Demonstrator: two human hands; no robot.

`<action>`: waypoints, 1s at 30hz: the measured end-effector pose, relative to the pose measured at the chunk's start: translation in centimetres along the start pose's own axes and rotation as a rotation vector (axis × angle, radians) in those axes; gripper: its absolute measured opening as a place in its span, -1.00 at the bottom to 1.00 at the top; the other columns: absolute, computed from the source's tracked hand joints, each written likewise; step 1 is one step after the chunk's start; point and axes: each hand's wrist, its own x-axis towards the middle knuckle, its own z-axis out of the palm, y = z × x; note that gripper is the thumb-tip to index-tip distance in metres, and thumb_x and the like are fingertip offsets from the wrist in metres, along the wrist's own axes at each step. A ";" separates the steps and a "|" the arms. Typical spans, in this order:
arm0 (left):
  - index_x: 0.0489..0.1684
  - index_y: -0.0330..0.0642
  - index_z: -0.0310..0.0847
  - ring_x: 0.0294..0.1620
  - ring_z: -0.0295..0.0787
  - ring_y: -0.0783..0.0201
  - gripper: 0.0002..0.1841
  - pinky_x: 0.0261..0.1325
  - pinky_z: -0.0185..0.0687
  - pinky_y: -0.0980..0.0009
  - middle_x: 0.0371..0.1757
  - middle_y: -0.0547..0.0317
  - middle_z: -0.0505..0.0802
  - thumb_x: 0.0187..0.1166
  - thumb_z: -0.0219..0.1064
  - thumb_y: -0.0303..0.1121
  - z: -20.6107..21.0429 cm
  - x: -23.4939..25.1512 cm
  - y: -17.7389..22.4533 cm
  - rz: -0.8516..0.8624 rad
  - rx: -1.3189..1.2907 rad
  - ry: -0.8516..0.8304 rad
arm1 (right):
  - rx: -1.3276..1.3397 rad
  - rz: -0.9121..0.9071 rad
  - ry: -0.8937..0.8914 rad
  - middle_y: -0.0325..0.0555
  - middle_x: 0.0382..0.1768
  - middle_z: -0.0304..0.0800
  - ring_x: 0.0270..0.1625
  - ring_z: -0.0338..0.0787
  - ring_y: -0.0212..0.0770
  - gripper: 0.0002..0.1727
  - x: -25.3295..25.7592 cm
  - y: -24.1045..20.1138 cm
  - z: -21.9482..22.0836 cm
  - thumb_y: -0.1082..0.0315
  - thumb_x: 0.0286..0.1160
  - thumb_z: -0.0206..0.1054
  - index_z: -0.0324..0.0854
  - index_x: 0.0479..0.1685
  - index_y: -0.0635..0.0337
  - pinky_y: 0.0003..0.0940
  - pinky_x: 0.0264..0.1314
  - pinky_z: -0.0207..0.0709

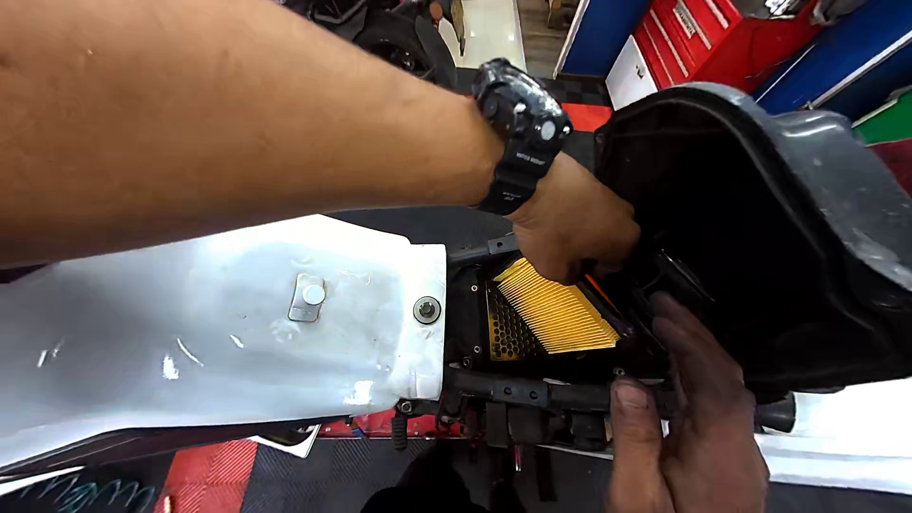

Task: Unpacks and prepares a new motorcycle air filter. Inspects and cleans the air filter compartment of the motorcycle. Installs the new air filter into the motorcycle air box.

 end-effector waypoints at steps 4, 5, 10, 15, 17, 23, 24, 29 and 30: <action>-0.47 0.04 0.75 -0.38 0.70 0.10 -0.90 -0.41 0.43 0.00 -0.49 0.22 0.72 0.34 0.51 -0.22 -3.2 1.1 1.8 -0.105 -0.012 -0.071 | -0.141 -0.002 -0.101 0.32 0.71 0.31 0.78 0.33 -0.01 -0.21 0.9 0.7 -0.3 -0.08 0.77 0.09 0.22 0.72 0.44 -0.14 0.76 0.34; -0.43 0.06 0.77 -0.36 0.70 0.12 -0.91 -0.39 0.44 0.01 -0.47 0.23 0.72 0.36 0.50 -0.21 -3.6 1.2 1.7 -0.098 -0.019 -0.098 | -0.152 0.003 -0.116 0.32 0.72 0.29 0.79 0.31 0.00 -0.18 0.9 0.7 -0.4 -0.12 0.78 0.06 0.19 0.74 0.44 -0.14 0.77 0.33; -0.48 0.09 0.79 -0.40 0.66 0.23 -0.90 -0.40 0.40 0.10 -0.52 0.30 0.69 0.41 0.45 -0.23 -4.5 1.2 0.8 -0.029 -0.123 -0.083 | -0.137 0.085 -0.172 0.27 0.68 0.36 0.70 0.45 -0.09 -0.15 1.5 0.8 -1.1 -0.20 0.82 -0.13 0.15 0.78 0.39 -0.19 0.69 0.44; -0.55 0.08 0.80 -0.47 0.61 0.36 -0.81 -0.42 0.38 0.20 -0.59 0.38 0.68 0.50 0.39 -0.23 -6.0 1.4 -0.3 0.013 -0.235 -0.060 | 0.015 0.117 -0.149 0.22 0.64 0.43 0.69 0.46 -0.16 -0.17 2.2 1.2 -1.7 -0.17 0.86 -0.17 0.15 0.77 0.40 -0.21 0.73 0.42; -0.51 0.05 0.82 -0.48 0.59 0.40 -0.79 -0.43 0.38 0.26 -0.58 0.39 0.69 0.56 0.37 -0.25 -7.0 1.6 -0.3 -0.023 -0.272 -0.099 | 0.086 0.116 -0.128 0.18 0.65 0.43 0.69 0.47 -0.18 -0.20 2.5 1.4 -1.9 -0.15 0.87 -0.17 0.13 0.78 0.40 -0.22 0.72 0.43; -0.47 0.03 0.83 -0.59 0.46 0.47 -0.73 -0.53 0.25 0.37 -0.62 0.39 0.64 0.65 0.27 -0.29 -8.9 1.9 -0.4 -0.188 -0.325 -0.170 | 0.253 0.123 -0.149 0.10 0.78 0.26 0.76 0.39 -0.10 -0.16 2.3 1.8 -2.9 -0.13 0.86 -0.09 -0.09 0.86 0.35 -0.09 0.82 0.36; -0.50 0.05 0.83 -0.61 0.45 0.49 -0.72 -0.55 0.24 0.38 -0.64 0.41 0.62 0.66 0.27 -0.25 -9.1 1.9 -0.3 -0.205 -0.312 -0.172 | 0.250 0.125 -0.159 0.10 0.77 0.27 0.73 0.44 -0.10 -0.18 2.1 2.0 -3.2 -0.09 0.87 -0.04 -0.08 0.85 0.36 -0.11 0.79 0.40; -0.71 0.11 0.72 -0.68 0.38 0.53 -0.70 -0.62 0.12 0.39 -0.70 0.48 0.57 0.53 0.36 -0.20 -7.2 2.9 -4.5 0.013 -0.396 -0.058 | 0.116 0.161 -0.072 0.09 0.57 0.55 0.44 0.74 -0.29 -0.40 1.2 1.8 -3.2 0.24 0.80 0.09 0.08 0.65 0.46 -0.32 0.49 0.71; -0.76 0.19 0.76 -0.71 0.35 0.60 -0.80 -0.72 0.00 0.47 -0.72 0.54 0.60 0.28 0.40 -0.18 -4.1 3.9 -9.2 0.263 -0.543 0.108 | 0.089 0.170 -0.065 0.09 0.54 0.58 0.41 0.77 -0.31 -0.41 1.0 1.6 -3.2 0.26 0.80 0.09 0.07 0.63 0.48 -0.33 0.44 0.74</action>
